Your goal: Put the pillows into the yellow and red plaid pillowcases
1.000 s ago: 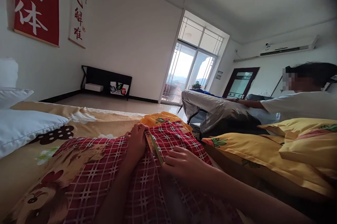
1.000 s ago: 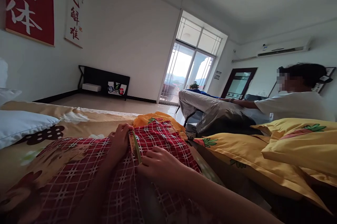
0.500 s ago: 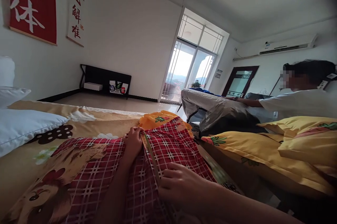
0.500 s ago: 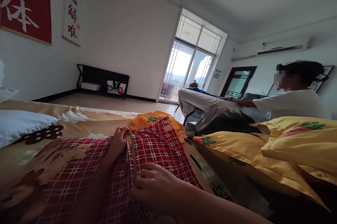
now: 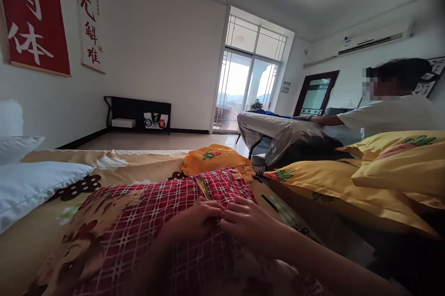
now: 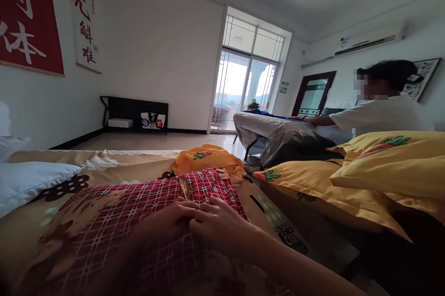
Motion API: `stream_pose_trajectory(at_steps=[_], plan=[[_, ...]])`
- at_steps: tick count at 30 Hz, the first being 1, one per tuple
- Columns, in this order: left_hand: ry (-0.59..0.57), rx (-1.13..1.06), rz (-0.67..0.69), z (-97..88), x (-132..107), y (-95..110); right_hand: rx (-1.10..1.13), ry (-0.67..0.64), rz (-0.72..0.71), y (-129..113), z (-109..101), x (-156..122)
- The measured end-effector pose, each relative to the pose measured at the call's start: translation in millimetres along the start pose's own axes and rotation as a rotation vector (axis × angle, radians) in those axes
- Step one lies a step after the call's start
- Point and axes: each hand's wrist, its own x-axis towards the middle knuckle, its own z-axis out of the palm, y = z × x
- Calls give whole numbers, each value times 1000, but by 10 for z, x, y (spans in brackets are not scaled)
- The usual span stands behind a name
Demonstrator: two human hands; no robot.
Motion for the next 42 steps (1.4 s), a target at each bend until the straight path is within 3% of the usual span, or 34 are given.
stream_pose_trajectory(at_steps=[7,10,14,17,23,29,34,39,42], plan=[[64,175,-70,35,-91,206,18,57,54,35,39,-90],[97,337,-33,38,-65,250,9,79,59,42,100,-110],[116,644,34,96,-64,166,-49,120,45,27,239,-116],[138,736,39,113,-92,46,-89,125,9,-39,304,-115],[198,724,-52,206,-138,-76,-79,129,-9,-193,299,-210],[133,632,-50,456,-175,194,-64,154,18,-165,318,-311],[127,397,-151,461,-246,423,-52,193,-5,-190,348,-353],[120,170,-271,488,-266,409,-14,205,0,-201,427,-340],[139,160,-337,542,-256,374,27,207,6,-175,516,-320]])
